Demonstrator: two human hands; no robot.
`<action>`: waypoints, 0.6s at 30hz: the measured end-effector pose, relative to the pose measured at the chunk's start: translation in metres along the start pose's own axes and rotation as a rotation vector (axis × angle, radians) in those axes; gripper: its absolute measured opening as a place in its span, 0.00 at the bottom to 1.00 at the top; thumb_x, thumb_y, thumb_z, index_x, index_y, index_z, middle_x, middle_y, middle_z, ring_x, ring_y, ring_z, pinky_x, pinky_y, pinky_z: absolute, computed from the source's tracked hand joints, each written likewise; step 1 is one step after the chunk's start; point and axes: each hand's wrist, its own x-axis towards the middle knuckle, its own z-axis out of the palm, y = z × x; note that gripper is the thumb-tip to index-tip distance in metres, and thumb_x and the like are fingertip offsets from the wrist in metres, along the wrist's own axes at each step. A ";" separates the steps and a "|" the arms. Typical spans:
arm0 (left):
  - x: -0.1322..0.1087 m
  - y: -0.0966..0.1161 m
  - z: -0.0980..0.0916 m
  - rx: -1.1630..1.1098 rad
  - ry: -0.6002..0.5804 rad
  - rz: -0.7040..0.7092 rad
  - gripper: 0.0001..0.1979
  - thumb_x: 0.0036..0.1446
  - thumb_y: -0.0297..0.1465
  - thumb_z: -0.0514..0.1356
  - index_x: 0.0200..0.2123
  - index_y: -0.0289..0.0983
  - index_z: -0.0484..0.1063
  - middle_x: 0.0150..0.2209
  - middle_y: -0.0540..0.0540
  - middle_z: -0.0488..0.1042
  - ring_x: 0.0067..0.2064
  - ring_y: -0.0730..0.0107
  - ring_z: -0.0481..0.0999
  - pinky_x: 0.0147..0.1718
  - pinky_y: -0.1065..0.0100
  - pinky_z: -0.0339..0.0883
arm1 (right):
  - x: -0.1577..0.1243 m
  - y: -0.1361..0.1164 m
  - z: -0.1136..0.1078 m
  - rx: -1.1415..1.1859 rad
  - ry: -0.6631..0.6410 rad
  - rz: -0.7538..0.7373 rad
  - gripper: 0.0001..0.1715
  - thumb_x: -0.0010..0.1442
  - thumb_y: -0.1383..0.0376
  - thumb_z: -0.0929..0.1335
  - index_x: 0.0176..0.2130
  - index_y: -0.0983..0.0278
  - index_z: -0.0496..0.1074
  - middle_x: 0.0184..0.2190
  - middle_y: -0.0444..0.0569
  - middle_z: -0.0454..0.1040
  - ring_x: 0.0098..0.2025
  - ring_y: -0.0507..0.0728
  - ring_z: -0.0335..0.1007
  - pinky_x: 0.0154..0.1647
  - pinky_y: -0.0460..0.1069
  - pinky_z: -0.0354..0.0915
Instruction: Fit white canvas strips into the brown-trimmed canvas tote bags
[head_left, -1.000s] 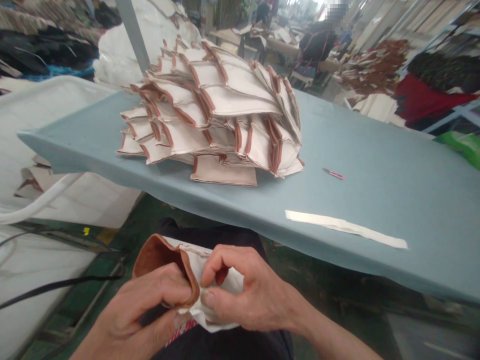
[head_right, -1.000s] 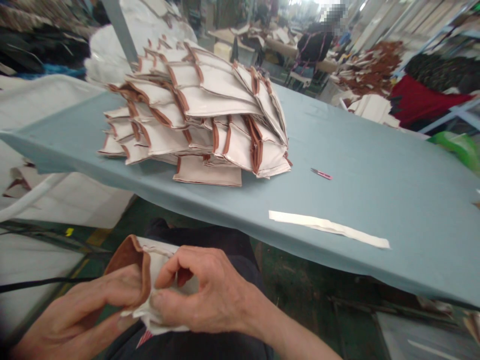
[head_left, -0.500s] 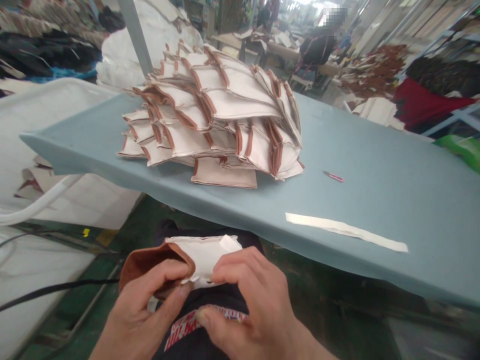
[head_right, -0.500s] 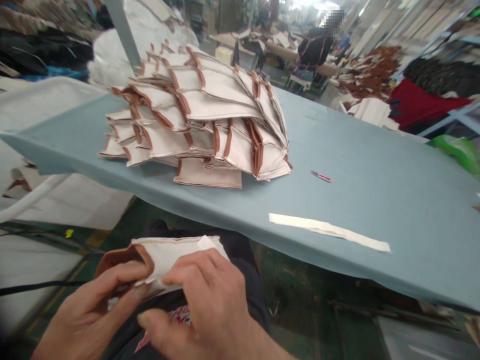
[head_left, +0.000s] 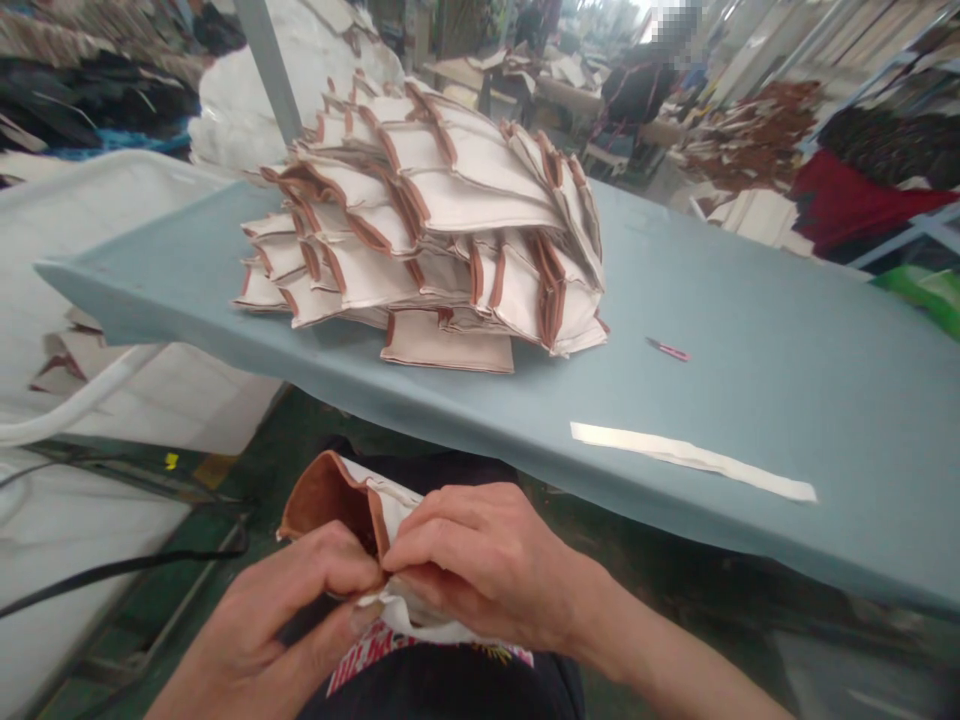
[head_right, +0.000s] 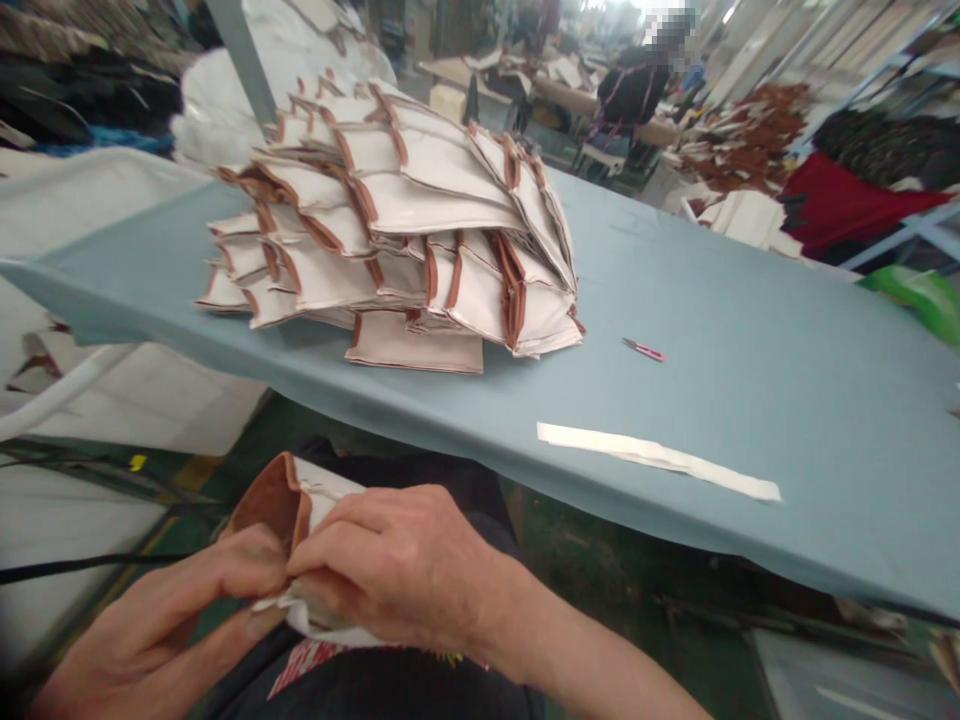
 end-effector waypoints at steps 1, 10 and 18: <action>-0.001 0.000 0.000 0.006 0.014 0.008 0.11 0.68 0.36 0.65 0.30 0.44 0.80 0.29 0.53 0.80 0.31 0.69 0.80 0.36 0.76 0.72 | 0.000 -0.001 0.000 0.009 0.012 0.000 0.11 0.79 0.64 0.65 0.44 0.62 0.76 0.37 0.48 0.85 0.37 0.52 0.81 0.40 0.45 0.72; 0.004 0.007 0.006 0.060 0.021 0.141 0.07 0.70 0.34 0.66 0.38 0.49 0.84 0.30 0.55 0.81 0.31 0.72 0.80 0.35 0.78 0.71 | -0.001 -0.015 -0.010 -0.121 0.079 -0.052 0.18 0.81 0.65 0.63 0.38 0.63 0.76 0.33 0.47 0.83 0.32 0.53 0.76 0.33 0.48 0.68; 0.009 0.008 0.001 0.132 -0.042 0.187 0.07 0.67 0.29 0.66 0.38 0.48 0.83 0.30 0.58 0.81 0.30 0.77 0.82 0.34 0.83 0.70 | 0.005 -0.020 -0.016 -0.361 -0.114 -0.112 0.25 0.80 0.71 0.60 0.31 0.64 0.74 0.25 0.45 0.73 0.25 0.54 0.65 0.27 0.52 0.60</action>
